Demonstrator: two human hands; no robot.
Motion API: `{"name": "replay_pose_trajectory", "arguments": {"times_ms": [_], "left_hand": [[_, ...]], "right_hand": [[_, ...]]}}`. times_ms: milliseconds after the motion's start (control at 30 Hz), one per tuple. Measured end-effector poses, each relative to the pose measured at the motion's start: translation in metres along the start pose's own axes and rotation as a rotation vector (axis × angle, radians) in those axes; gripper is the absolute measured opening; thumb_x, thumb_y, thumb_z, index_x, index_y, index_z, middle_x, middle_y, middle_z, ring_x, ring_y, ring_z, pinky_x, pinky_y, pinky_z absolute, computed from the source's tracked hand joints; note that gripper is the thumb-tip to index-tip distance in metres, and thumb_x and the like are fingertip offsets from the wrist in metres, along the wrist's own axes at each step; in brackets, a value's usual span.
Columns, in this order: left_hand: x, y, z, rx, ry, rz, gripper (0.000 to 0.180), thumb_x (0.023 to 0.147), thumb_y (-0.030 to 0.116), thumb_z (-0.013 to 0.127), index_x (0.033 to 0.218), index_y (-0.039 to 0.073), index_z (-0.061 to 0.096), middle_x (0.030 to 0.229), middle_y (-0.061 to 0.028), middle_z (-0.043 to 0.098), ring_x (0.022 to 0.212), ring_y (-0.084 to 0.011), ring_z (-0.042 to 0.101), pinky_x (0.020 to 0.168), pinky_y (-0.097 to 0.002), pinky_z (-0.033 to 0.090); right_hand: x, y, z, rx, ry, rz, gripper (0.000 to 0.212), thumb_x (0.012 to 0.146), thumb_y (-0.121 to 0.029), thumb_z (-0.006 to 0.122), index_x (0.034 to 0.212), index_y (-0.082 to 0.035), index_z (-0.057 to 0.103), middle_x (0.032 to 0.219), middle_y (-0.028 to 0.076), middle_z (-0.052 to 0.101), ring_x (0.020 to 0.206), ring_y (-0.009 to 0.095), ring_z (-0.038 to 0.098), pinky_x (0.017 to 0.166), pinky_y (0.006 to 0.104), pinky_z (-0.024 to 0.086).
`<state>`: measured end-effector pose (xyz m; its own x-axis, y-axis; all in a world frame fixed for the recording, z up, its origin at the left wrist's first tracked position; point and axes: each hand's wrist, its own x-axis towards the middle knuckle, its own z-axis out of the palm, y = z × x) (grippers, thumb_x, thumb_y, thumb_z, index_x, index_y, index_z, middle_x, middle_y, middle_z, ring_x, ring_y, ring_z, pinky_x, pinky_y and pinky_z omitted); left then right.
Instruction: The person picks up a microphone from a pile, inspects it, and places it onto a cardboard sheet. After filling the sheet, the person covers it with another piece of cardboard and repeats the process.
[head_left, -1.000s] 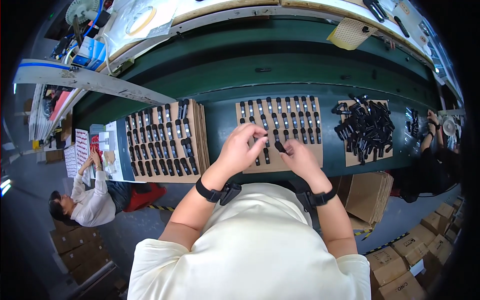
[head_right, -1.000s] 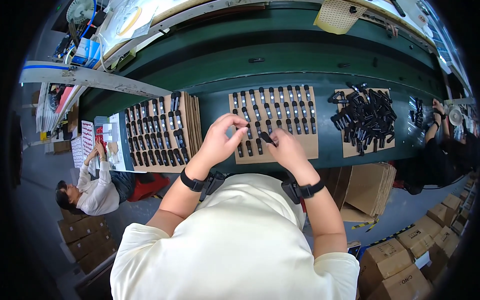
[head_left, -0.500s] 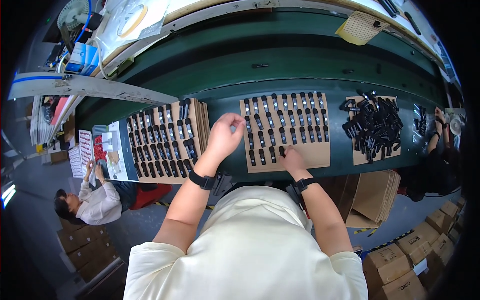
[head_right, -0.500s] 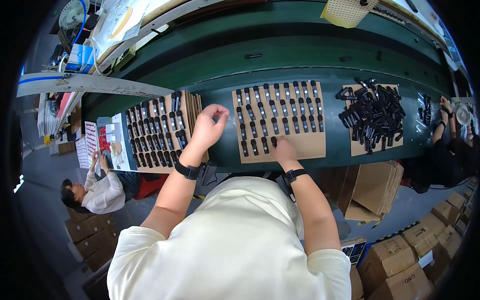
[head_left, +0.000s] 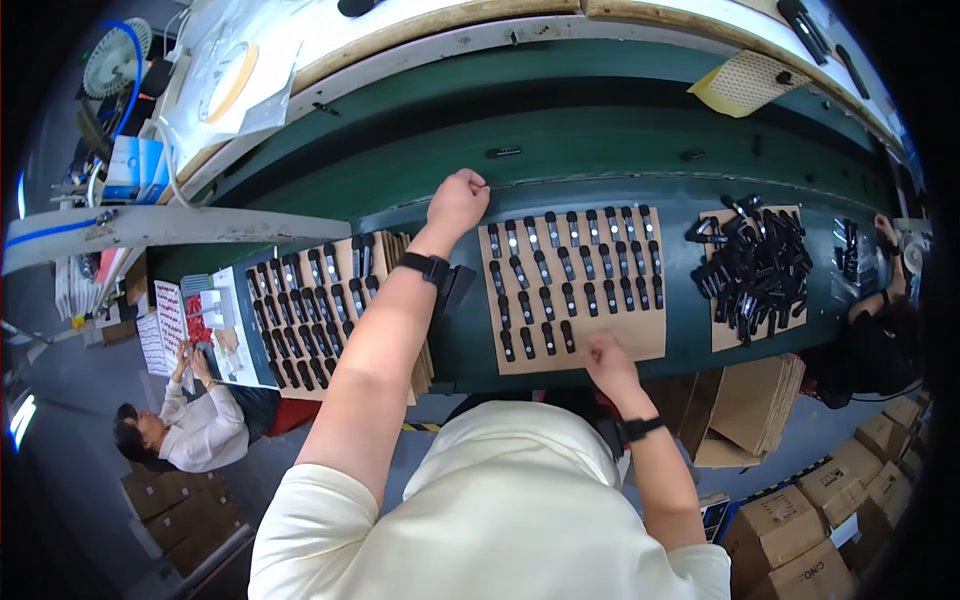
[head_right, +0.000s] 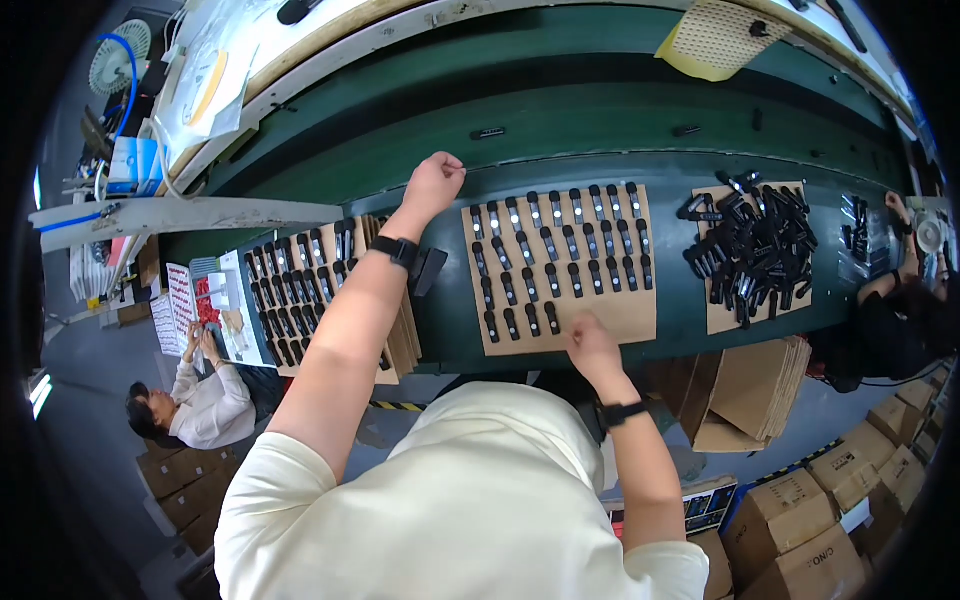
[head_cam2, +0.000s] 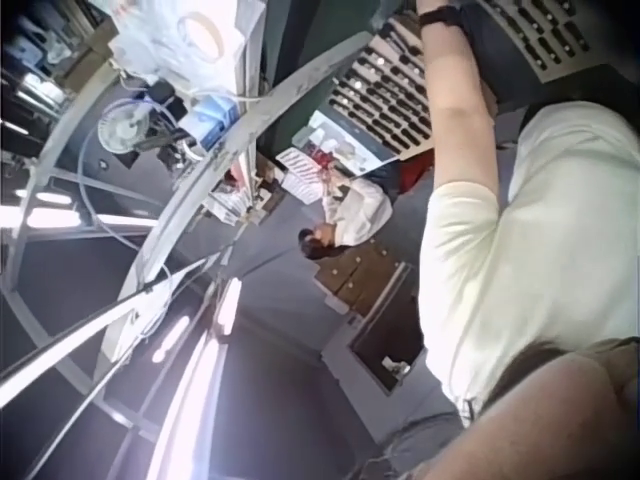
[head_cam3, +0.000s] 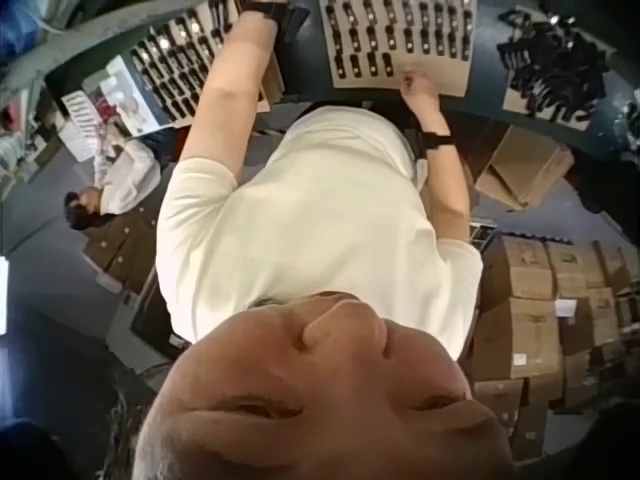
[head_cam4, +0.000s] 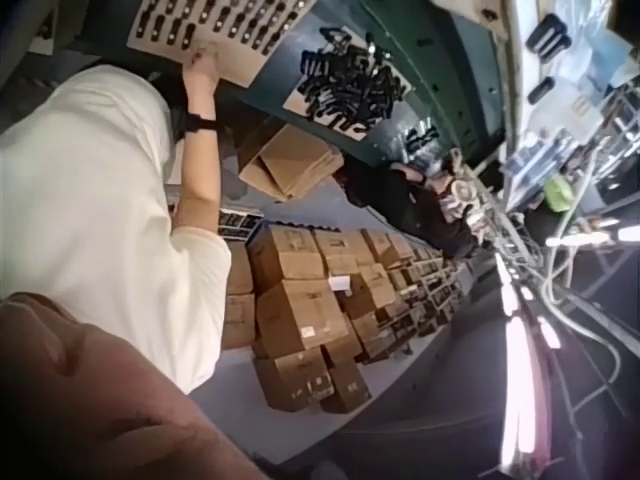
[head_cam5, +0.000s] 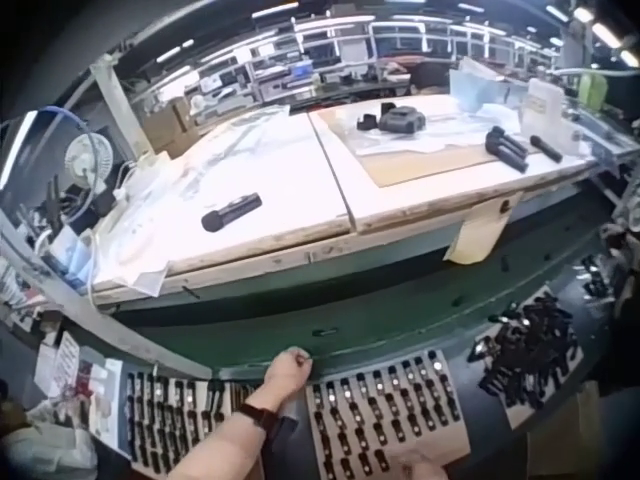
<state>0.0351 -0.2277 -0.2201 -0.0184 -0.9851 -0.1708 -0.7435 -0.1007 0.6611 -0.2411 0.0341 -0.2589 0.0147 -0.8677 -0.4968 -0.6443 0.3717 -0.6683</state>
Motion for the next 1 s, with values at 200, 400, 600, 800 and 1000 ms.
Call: {"name": "replay_pose_trajectory", "arguments": {"times_ms": [200,400,600,800,1000], "left_hand": [[0.061,-0.032,0.023,0.154,0.011,-0.029,0.023,0.082,0.02,0.065,0.101,0.006,0.065,0.091,-0.014,0.067,0.094,-0.0309,0.065,0.084,-0.0405,0.052],[0.087,-0.052,0.049,0.425,0.232,0.132,0.026,0.081,0.019,0.068,0.104,0.007,0.065,0.096,-0.0146,0.066,0.098,-0.0322,0.063,0.086,-0.0409,0.051],[0.085,-0.05,0.043,0.21,0.123,-0.03,0.026,0.081,0.019,0.07,0.103,0.007,0.066,0.091,-0.0133,0.067,0.089,-0.0323,0.065,0.082,-0.0407,0.053],[0.017,-0.002,0.024,-0.436,0.134,0.073,0.019,0.084,0.007,0.071,0.101,0.001,0.064,0.084,-0.0043,0.068,0.077,-0.0096,0.063,0.07,-0.0219,0.051],[-0.139,0.1,-0.032,-0.576,-0.034,0.253,0.022,0.081,0.005,0.072,0.103,0.002,0.066,0.084,-0.0039,0.067,0.078,-0.0103,0.062,0.073,-0.0254,0.05]], "right_hand": [[-0.057,0.012,-0.045,0.058,0.155,-0.021,0.015,0.083,-0.008,0.068,0.095,-0.003,0.06,0.084,0.012,0.062,0.07,0.027,0.062,0.064,0.0355,0.051],[-0.09,0.016,-0.055,0.123,0.221,0.102,0.011,0.085,0.001,0.064,0.095,0.002,0.059,0.082,0.012,0.061,0.068,0.019,0.061,0.063,0.0287,0.05],[-0.077,-0.009,-0.069,0.095,0.229,-0.026,0.01,0.084,-0.001,0.065,0.094,-0.002,0.06,0.084,0.011,0.061,0.065,0.023,0.06,0.059,0.0316,0.05],[-0.033,-0.06,-0.102,0.039,0.259,-0.316,0.013,0.085,0.0,0.064,0.097,0.0,0.06,0.086,0.012,0.06,0.072,0.021,0.061,0.066,0.0288,0.05],[-0.023,-0.147,-0.13,0.288,0.305,-0.51,0.025,0.082,0.002,0.065,0.107,0.0,0.061,0.094,0.011,0.063,0.078,0.019,0.061,0.072,0.0289,0.05]]}}
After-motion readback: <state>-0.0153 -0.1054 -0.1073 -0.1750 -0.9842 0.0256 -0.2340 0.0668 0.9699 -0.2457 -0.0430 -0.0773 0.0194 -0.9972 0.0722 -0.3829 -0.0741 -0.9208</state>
